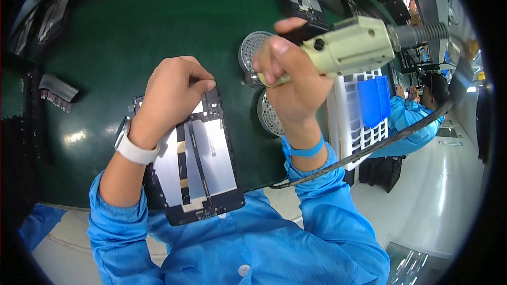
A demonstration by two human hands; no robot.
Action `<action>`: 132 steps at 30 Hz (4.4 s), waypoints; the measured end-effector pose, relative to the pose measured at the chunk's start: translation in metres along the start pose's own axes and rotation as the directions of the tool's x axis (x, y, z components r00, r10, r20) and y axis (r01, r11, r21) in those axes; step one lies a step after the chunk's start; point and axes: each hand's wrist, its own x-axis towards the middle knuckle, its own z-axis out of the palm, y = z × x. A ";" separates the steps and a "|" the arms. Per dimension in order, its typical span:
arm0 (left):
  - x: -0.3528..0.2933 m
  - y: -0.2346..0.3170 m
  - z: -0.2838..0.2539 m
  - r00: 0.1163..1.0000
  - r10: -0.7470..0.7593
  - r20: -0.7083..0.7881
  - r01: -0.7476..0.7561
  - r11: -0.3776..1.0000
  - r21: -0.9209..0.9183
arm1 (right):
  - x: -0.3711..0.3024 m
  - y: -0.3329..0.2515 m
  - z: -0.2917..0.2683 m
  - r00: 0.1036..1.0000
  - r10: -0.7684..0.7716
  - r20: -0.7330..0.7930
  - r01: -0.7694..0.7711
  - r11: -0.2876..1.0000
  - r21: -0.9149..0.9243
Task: The person tightens screws on tablet-like electronic devices using an electric screwdriver on an assembly line.
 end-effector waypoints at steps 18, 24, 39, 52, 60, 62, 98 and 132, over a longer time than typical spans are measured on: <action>-0.005 -0.001 0.002 0.997 -0.072 -0.007 0.071 0.996 -0.057 | -0.011 0.043 0.015 0.996 0.087 0.029 -0.077 0.966 -0.246; -0.005 -0.003 0.004 0.999 -0.051 -0.019 0.049 0.996 -0.078 | -0.010 0.045 0.015 0.998 0.028 0.054 -0.014 0.968 -0.250; -0.005 -0.002 0.003 0.999 -0.034 -0.029 0.031 0.997 -0.073 | -0.012 0.047 0.015 0.996 0.048 0.072 -0.028 0.963 -0.266; -0.004 0.017 0.000 0.996 -0.088 0.023 0.089 0.995 -0.050 | 0.039 0.022 -0.023 0.989 -0.142 -0.051 0.130 0.972 -0.195; -0.005 0.011 -0.004 0.996 -0.074 0.039 0.075 0.997 -0.031 | 0.045 0.046 -0.023 0.993 -0.079 -0.086 0.048 0.949 -0.311; -0.005 0.015 -0.004 0.994 -0.094 0.047 0.095 0.995 -0.027 | 0.045 0.049 -0.024 0.992 -0.069 -0.103 0.034 0.952 -0.306; -0.005 -0.015 0.002 0.996 0.082 -0.025 -0.083 0.995 -0.054 | -0.039 0.042 0.021 0.985 0.061 0.161 -0.003 0.941 -0.337; -0.111 -0.002 -0.015 0.942 0.333 -0.024 -0.268 0.796 0.542 | -0.022 0.010 -0.087 0.986 -0.104 -0.131 0.071 0.969 -0.238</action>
